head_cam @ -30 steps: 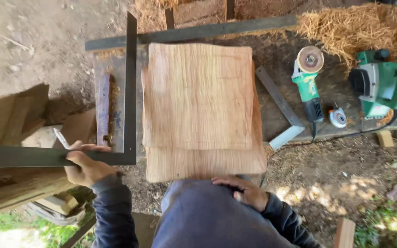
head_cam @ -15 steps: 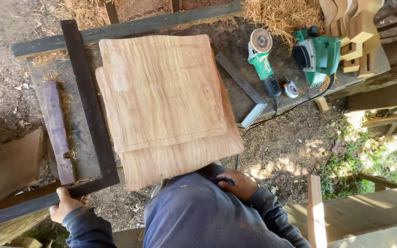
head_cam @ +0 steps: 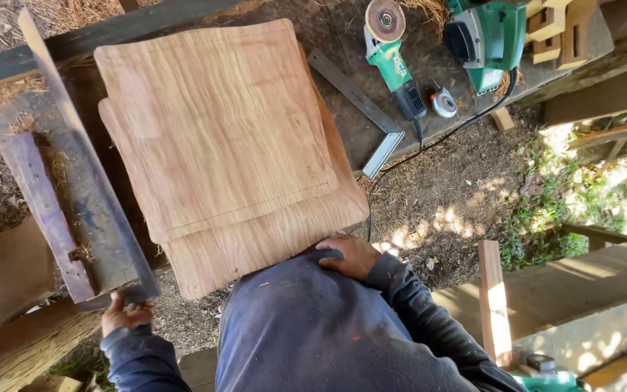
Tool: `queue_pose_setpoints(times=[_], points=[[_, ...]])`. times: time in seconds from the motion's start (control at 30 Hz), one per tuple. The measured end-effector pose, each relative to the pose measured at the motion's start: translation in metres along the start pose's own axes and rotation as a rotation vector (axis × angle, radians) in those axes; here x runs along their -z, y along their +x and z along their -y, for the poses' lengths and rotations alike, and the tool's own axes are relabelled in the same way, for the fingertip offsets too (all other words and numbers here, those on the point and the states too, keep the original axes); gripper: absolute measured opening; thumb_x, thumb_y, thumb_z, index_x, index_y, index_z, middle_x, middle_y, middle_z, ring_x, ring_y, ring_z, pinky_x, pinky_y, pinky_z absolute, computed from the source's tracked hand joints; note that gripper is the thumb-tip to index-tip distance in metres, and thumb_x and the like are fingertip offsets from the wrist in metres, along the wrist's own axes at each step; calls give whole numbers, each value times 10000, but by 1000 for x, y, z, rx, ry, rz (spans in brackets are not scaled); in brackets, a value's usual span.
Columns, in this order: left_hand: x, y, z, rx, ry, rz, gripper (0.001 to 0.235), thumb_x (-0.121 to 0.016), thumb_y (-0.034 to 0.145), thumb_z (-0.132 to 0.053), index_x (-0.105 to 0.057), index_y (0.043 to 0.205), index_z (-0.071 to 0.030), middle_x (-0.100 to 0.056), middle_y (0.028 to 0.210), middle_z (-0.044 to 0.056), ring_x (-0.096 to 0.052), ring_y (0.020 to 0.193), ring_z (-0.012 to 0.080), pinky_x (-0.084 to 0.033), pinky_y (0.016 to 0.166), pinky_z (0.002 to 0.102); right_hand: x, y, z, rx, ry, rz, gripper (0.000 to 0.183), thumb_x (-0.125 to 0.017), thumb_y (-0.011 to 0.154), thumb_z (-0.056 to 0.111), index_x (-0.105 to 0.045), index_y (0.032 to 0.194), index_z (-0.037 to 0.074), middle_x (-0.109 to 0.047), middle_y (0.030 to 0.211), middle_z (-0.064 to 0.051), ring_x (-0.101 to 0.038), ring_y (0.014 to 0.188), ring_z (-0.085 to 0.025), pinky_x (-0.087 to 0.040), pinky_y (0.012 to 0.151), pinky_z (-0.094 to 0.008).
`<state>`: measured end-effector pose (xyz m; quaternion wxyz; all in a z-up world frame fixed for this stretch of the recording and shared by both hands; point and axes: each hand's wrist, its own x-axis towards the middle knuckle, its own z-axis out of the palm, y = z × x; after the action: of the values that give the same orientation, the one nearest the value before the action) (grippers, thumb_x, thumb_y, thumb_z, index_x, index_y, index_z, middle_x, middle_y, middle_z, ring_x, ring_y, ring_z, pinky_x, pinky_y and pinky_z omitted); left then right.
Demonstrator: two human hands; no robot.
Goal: The person uses a large L-square and a pencil to draw straight lines on a stack of wooden planks. They then use a smaller ruler to draw additional lines on the wood. Finally, they pick up and arrange several curved wooden pieces on the workbench.
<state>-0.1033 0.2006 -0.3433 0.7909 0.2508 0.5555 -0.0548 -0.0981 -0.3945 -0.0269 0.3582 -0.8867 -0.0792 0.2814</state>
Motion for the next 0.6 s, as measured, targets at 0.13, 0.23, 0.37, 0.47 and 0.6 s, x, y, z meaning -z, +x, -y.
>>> queue_pose_setpoints(times=[0.13, 0.23, 0.37, 0.47, 0.6], points=[[-22, 6, 31, -2, -116, 156, 104, -631, 1060, -256, -649, 1009, -167, -626, 883, -2, -579, 740, 190, -508, 676, 350, -3, -4, -48, 11, 34, -48, 503, -631, 951, 460, -662, 1272, 74, -668, 1295, -168, -614, 1228, -345, -475, 1038, -430], [-24, -11, 52, -176, -64, 292, 80, -652, 955, -183, -613, 888, -170, -591, 758, 5, -546, 677, 201, -507, 663, 399, -3, -11, -78, -65, 84, -69, 513, -646, 930, 447, -662, 1295, 86, -684, 1318, -153, -645, 1229, -301, -501, 1027, -406], [-30, 13, 78, -132, -35, 435, 284, -571, 875, -351, -609, 966, -85, -616, 817, 89, -585, 763, 279, -510, 705, 430, 11, -19, -105, -235, 138, -40, 532, -627, 924, 444, -643, 1341, 114, -717, 1306, -123, -699, 1191, -256, -554, 993, -386], [-35, 4, 79, 14, -153, 86, 541, -588, 902, -623, -618, 1002, -92, -600, 773, 80, -574, 719, 285, -485, 677, 455, 21, -21, -115, -265, 133, -47, 530, -640, 926, 431, -643, 1349, 112, -710, 1304, -132, -688, 1198, -268, -537, 1014, -392], [-55, -93, 68, 67, -196, -111, 648, -532, 920, -710, -649, 1067, -90, -653, 847, 58, -594, 771, 250, -467, 754, 450, 35, -11, -115, -293, 140, -64, 522, -670, 919, 415, -649, 1313, 73, -696, 1286, -155, -678, 1172, -290, -537, 978, -425]])
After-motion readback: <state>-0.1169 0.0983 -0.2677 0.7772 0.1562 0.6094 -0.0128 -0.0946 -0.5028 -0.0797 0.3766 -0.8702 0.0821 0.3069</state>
